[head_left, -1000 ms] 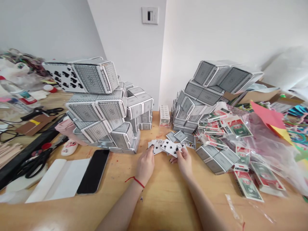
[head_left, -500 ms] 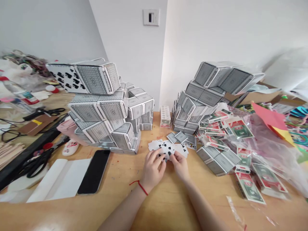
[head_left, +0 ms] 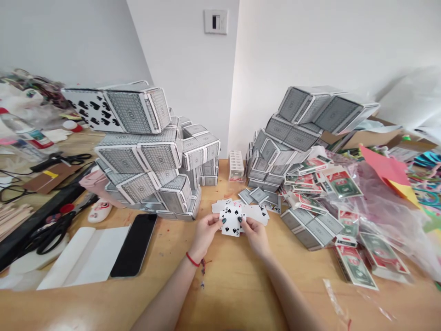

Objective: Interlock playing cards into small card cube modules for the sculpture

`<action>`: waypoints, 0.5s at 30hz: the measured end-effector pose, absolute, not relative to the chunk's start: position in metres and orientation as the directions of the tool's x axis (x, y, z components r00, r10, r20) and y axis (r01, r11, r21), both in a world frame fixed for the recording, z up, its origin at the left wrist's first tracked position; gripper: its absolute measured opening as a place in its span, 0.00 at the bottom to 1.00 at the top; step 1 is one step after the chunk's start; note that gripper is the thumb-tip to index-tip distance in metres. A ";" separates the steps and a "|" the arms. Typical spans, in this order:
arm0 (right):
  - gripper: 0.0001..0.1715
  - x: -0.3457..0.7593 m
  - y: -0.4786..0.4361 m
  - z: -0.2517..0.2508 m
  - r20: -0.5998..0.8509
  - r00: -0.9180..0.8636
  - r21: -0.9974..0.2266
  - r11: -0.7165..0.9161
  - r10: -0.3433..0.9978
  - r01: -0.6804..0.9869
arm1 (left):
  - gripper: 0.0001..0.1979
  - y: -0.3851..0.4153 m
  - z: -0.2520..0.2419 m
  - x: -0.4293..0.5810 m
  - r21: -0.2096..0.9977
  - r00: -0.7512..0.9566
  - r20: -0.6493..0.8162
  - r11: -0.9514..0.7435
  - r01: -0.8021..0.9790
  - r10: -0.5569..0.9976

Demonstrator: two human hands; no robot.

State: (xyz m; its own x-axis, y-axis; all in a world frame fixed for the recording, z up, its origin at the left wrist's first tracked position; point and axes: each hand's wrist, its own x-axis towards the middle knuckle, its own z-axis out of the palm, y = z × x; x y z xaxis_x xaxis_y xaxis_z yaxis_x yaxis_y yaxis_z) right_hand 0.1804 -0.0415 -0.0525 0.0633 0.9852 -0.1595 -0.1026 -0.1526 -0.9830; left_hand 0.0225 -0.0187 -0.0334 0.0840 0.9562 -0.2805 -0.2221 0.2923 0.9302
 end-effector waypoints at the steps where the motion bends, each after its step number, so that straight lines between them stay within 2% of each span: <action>1: 0.24 0.181 -0.041 -0.053 -0.162 0.067 -0.984 -0.156 0.985 -0.088 | 0.12 -0.019 -0.032 0.023 0.925 0.087 -0.286 0.299 -0.233 0.954; 9: 0.26 0.180 -0.044 -0.045 -0.142 0.093 -0.990 -0.143 0.986 0.009 | 0.12 -0.020 -0.027 0.022 0.908 0.100 -0.337 0.351 -0.229 0.936; 15: 0.25 0.180 -0.043 -0.048 -0.165 0.035 -0.985 -0.163 0.986 -0.053 | 0.12 -0.020 -0.026 0.022 0.901 0.117 -0.356 0.374 -0.218 0.927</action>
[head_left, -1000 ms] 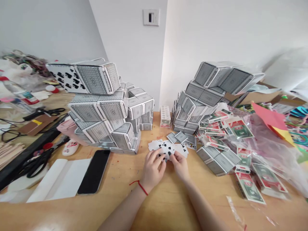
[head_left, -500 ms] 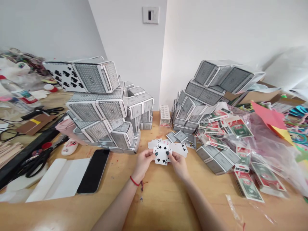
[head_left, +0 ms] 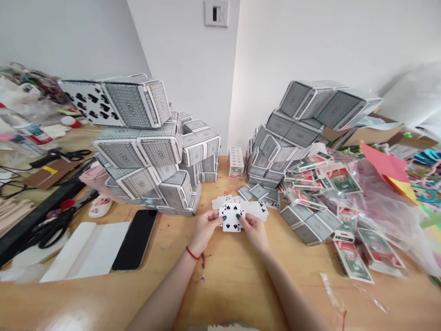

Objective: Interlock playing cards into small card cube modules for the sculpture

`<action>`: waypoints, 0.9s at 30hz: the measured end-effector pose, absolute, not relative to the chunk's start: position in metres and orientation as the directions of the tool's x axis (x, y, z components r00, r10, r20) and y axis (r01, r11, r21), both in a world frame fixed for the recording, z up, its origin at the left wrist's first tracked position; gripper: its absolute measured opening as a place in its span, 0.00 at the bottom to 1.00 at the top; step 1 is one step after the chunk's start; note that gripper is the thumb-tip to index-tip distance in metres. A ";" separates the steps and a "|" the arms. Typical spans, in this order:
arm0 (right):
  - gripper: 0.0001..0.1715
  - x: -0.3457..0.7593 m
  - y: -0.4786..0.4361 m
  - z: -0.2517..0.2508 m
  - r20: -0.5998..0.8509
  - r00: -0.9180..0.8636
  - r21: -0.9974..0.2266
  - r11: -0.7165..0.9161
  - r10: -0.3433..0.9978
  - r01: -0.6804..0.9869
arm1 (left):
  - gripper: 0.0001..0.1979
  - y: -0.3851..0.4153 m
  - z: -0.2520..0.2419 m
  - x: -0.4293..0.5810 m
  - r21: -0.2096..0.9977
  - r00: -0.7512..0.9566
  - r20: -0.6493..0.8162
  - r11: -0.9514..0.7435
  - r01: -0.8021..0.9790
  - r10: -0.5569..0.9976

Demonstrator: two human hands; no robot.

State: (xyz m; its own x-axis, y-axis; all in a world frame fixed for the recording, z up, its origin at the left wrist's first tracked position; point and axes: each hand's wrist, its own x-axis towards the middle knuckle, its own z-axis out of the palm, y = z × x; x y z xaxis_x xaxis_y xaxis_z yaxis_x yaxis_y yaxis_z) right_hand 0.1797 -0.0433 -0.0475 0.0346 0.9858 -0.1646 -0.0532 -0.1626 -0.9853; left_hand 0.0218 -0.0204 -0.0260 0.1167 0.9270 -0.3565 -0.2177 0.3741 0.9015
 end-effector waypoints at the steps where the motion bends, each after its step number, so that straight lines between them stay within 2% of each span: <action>1: 0.25 0.180 -0.043 -0.048 -0.162 0.031 -0.985 -0.161 0.986 -0.057 | 0.12 -0.020 -0.026 0.022 0.899 0.120 -0.359 0.378 -0.221 0.926; 18: 0.27 0.181 -0.043 -0.047 -0.170 0.027 -0.985 -0.169 0.985 -0.028 | 0.10 -0.019 -0.029 0.021 0.883 0.094 -0.395 0.406 -0.235 0.914; 27: 0.23 0.182 -0.044 -0.044 -0.173 -0.027 -0.974 -0.175 0.985 -0.144 | 0.09 -0.020 -0.025 0.021 0.889 0.087 -0.390 0.399 -0.223 0.917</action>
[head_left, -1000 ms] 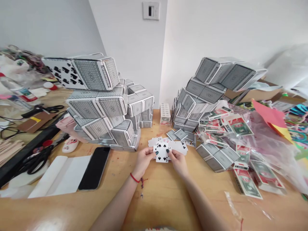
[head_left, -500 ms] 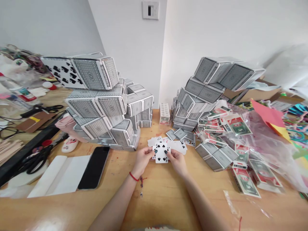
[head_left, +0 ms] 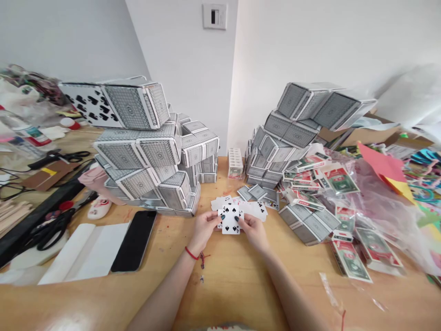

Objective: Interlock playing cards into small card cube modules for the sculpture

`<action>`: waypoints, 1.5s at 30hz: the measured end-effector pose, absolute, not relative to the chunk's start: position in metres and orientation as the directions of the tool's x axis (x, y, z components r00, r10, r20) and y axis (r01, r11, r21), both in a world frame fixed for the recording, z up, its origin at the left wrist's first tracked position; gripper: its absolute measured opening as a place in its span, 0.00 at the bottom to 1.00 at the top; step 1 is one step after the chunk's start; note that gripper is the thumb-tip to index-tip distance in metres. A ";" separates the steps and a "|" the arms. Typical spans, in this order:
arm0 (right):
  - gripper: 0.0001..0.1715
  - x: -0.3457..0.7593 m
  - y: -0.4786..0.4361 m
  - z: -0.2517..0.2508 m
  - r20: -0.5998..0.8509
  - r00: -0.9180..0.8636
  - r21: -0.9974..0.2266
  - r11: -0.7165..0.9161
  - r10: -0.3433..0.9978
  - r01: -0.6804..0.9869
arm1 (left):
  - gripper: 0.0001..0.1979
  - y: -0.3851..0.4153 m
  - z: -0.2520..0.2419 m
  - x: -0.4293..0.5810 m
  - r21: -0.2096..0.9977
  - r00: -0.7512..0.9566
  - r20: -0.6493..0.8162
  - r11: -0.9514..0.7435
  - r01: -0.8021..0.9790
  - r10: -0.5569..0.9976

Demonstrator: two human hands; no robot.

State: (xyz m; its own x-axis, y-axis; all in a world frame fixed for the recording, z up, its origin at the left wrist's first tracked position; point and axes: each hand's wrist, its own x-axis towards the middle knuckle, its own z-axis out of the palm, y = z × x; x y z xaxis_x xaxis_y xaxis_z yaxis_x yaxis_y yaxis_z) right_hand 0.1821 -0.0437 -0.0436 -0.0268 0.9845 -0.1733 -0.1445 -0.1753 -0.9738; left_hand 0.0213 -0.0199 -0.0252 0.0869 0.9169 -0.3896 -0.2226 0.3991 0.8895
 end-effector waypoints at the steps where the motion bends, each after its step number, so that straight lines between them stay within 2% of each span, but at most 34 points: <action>1: 0.22 0.182 -0.043 -0.043 -0.177 -0.037 -0.971 -0.181 0.983 -0.154 | 0.09 -0.020 -0.025 0.021 0.890 0.088 -0.388 0.398 -0.223 0.917; 12: 0.24 0.186 -0.042 -0.047 -0.216 -0.060 -0.960 -0.223 0.975 -0.169 | 0.11 -0.019 -0.027 0.020 0.886 0.114 -0.384 0.400 -0.233 0.916; 19: 0.25 0.188 -0.041 -0.050 -0.177 0.010 -0.977 -0.175 0.984 -0.123 | 0.14 -0.017 -0.029 0.008 0.792 0.328 -0.392 0.497 -0.356 0.859; 26: 0.21 0.188 -0.045 -0.049 -0.108 0.050 -0.992 -0.104 0.993 -0.072 | 0.15 -0.019 -0.027 0.009 0.781 0.474 -0.342 0.526 -0.337 0.812; 40: 0.23 0.182 -0.047 -0.047 -0.080 0.064 -0.997 -0.079 0.995 -0.010 | 0.16 -0.020 -0.023 0.016 0.836 0.383 -0.307 0.439 -0.329 0.871; 45: 0.21 0.178 -0.049 -0.042 -0.080 0.064 -0.996 -0.078 0.995 -0.037 | 0.16 -0.021 -0.026 0.018 0.866 0.282 -0.339 0.415 -0.279 0.897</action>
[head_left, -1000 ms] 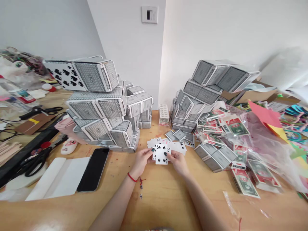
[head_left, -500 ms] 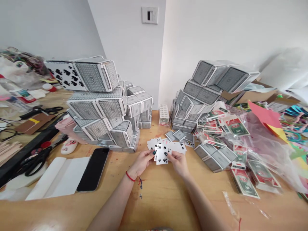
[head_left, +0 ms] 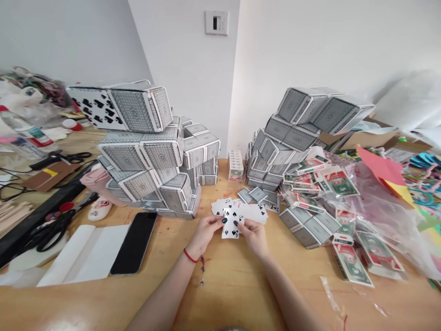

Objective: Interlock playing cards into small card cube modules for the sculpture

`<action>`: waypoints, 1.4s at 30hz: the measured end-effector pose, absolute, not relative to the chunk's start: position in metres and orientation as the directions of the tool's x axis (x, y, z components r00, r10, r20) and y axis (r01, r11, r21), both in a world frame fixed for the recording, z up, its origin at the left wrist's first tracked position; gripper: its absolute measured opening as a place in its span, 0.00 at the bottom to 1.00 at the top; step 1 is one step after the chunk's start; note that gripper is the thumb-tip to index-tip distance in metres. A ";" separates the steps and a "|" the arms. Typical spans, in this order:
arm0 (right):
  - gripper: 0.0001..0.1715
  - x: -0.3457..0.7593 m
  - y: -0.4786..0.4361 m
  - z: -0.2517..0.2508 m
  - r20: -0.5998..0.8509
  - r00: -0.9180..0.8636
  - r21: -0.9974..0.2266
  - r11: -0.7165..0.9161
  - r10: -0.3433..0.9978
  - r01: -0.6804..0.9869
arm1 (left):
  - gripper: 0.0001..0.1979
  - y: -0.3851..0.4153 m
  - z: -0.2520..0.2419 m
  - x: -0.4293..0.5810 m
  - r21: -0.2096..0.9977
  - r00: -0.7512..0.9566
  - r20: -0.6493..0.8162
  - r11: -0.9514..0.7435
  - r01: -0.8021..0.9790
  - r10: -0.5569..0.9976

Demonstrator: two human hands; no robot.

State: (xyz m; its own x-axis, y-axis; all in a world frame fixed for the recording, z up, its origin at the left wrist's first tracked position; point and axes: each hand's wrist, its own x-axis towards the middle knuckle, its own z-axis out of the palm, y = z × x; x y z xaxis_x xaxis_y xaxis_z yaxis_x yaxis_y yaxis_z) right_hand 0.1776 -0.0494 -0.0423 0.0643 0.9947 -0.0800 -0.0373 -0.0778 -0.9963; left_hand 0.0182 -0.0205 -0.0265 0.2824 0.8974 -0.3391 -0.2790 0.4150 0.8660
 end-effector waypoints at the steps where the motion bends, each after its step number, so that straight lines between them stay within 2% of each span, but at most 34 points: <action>1: 0.21 0.177 -0.050 -0.042 -0.087 0.060 -0.995 -0.084 0.994 -0.052 | 0.16 -0.020 -0.028 0.018 0.874 0.258 -0.342 0.407 -0.267 0.904; 6: 0.20 0.176 -0.050 -0.038 -0.138 0.027 -0.981 -0.133 0.990 -0.140 | 0.13 -0.020 -0.033 0.019 0.902 0.182 -0.325 0.362 -0.235 0.928; 11: 0.17 0.173 -0.050 -0.036 -0.140 0.003 -0.964 -0.136 0.990 -0.228 | 0.15 -0.021 -0.032 0.019 0.935 0.140 -0.291 0.312 -0.166 0.946; 16: 0.14 0.168 -0.050 -0.041 -0.148 -0.008 -0.944 -0.143 0.989 -0.298 | 0.16 -0.027 -0.032 0.026 0.989 0.034 -0.145 0.145 0.011 0.989; 19: 0.15 0.165 -0.052 -0.041 -0.151 0.006 -0.950 -0.143 0.989 -0.278 | 0.14 -0.033 -0.031 0.030 0.982 -0.033 0.020 -0.013 0.187 0.999; 22: 0.16 0.163 -0.053 -0.038 -0.142 0.011 -0.957 -0.135 0.990 -0.256 | 0.12 -0.038 -0.030 0.033 0.942 -0.007 0.111 -0.103 0.318 0.994; 26: 0.17 0.163 -0.054 -0.035 -0.129 -0.001 -0.964 -0.125 0.992 -0.236 | 0.12 -0.042 -0.029 0.033 0.894 0.015 0.146 -0.138 0.425 0.989; 32: 0.18 0.164 -0.052 -0.032 -0.116 -0.062 -0.965 -0.127 0.991 -0.230 | 0.12 -0.041 -0.031 0.030 0.857 0.011 0.209 -0.188 0.481 0.978; 37: 0.17 0.165 -0.052 -0.031 -0.020 -0.114 -0.992 -0.034 0.993 -0.125 | 0.09 -0.037 -0.036 0.028 0.793 0.008 0.253 -0.211 0.572 0.968; 42: 0.16 0.162 -0.055 -0.035 0.046 0.003 -0.997 0.045 0.999 0.056 | 0.08 -0.041 -0.039 0.031 0.686 0.025 0.320 -0.250 0.683 0.947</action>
